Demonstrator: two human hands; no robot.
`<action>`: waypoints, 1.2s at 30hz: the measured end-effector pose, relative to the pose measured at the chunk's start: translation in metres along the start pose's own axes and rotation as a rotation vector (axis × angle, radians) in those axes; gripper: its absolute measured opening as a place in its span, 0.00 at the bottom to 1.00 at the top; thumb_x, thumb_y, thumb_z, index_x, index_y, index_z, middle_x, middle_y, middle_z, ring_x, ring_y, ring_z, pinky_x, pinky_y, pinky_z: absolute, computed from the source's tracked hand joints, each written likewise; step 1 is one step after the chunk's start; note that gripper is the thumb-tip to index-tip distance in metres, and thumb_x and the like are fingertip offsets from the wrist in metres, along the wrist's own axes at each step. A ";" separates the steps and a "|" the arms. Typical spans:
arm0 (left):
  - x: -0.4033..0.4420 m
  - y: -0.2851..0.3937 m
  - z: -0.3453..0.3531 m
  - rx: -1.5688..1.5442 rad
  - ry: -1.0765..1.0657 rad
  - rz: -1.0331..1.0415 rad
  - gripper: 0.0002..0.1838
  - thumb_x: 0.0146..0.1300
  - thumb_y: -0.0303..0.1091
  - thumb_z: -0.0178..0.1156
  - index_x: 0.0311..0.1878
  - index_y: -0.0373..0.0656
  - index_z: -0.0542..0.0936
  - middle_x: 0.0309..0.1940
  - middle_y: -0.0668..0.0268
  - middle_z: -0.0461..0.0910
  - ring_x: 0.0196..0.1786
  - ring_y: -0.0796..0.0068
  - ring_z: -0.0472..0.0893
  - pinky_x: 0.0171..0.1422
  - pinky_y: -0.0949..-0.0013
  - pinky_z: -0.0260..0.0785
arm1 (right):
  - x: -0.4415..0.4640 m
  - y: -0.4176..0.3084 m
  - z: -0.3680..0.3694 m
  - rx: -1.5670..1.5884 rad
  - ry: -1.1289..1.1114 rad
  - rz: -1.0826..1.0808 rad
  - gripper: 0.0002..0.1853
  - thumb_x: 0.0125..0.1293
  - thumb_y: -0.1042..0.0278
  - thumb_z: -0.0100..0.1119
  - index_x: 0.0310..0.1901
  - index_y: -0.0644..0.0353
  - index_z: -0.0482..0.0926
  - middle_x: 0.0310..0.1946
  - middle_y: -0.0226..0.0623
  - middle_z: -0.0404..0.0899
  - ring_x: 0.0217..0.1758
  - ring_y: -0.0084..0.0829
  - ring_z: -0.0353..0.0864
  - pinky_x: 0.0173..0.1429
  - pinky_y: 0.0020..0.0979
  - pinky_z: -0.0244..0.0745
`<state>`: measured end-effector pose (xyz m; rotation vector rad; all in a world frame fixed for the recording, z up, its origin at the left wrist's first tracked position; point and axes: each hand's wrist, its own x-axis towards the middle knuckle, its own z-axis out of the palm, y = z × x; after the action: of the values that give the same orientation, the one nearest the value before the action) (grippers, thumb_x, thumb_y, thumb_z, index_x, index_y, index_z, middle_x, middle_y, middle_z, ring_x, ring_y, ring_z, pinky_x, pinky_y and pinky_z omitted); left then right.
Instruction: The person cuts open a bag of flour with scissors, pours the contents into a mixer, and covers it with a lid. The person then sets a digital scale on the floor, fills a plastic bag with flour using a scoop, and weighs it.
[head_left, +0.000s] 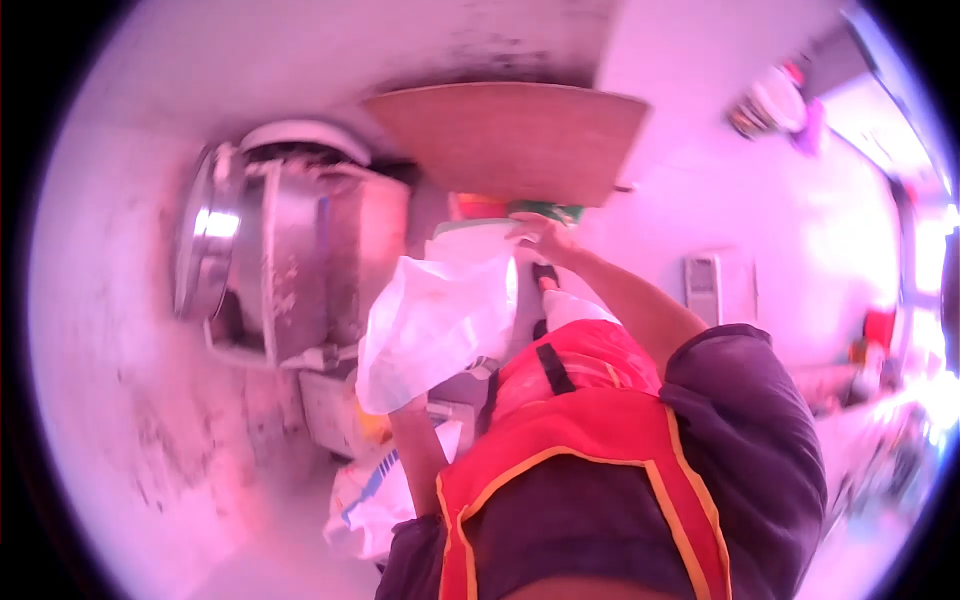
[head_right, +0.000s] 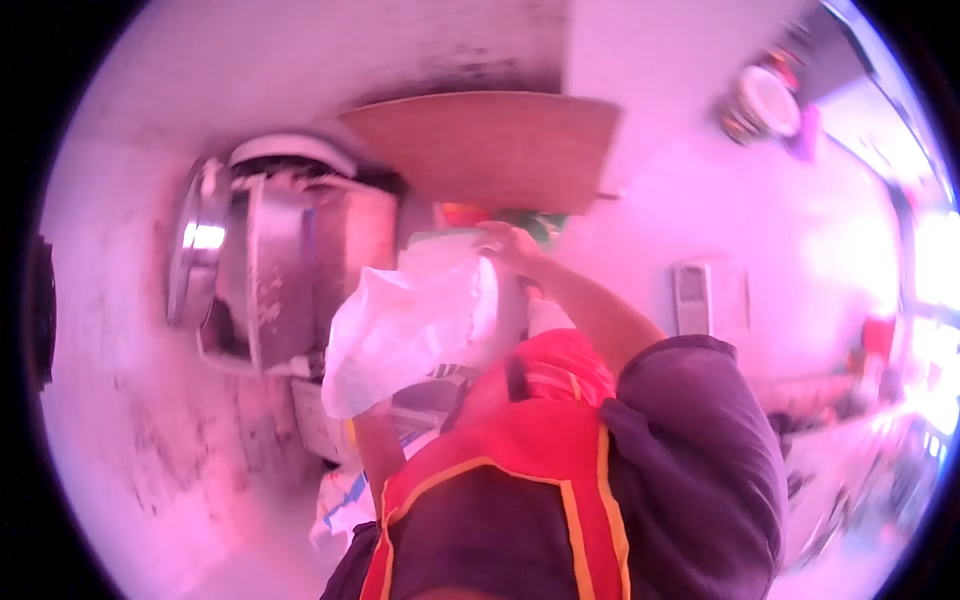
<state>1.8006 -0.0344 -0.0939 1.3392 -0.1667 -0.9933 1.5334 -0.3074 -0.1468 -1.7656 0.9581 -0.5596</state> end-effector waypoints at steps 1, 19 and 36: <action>-0.002 -0.005 0.004 0.017 -0.055 -0.019 0.17 0.63 0.38 0.50 0.53 0.40 0.70 0.43 0.63 0.74 0.46 0.67 0.74 0.51 0.67 0.68 | -0.018 0.005 -0.004 0.063 0.072 0.049 0.10 0.52 0.73 0.61 0.37 0.52 0.82 0.56 0.33 0.70 0.54 0.35 0.73 0.58 0.32 0.68; -0.058 -0.134 0.222 0.274 -0.813 -0.234 0.17 0.63 0.36 0.50 0.54 0.42 0.69 0.43 0.64 0.74 0.47 0.67 0.74 0.53 0.67 0.68 | -0.354 0.057 -0.170 0.383 1.064 0.263 0.14 0.49 0.85 0.50 0.38 0.64 0.79 0.41 0.34 0.76 0.45 0.28 0.75 0.46 0.26 0.72; -0.248 -0.250 0.530 0.730 -1.384 -0.044 0.17 0.61 0.38 0.52 0.49 0.38 0.73 0.44 0.59 0.76 0.47 0.66 0.75 0.52 0.67 0.67 | -0.639 -0.053 -0.279 -0.017 1.458 0.628 0.07 0.47 0.82 0.50 0.28 0.66 0.77 0.22 0.37 0.74 0.26 0.30 0.73 0.32 0.26 0.67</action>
<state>1.1960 -0.2297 -0.0533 1.0152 -1.6632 -1.8533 0.9767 0.0678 0.0481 -0.7255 2.3405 -1.4228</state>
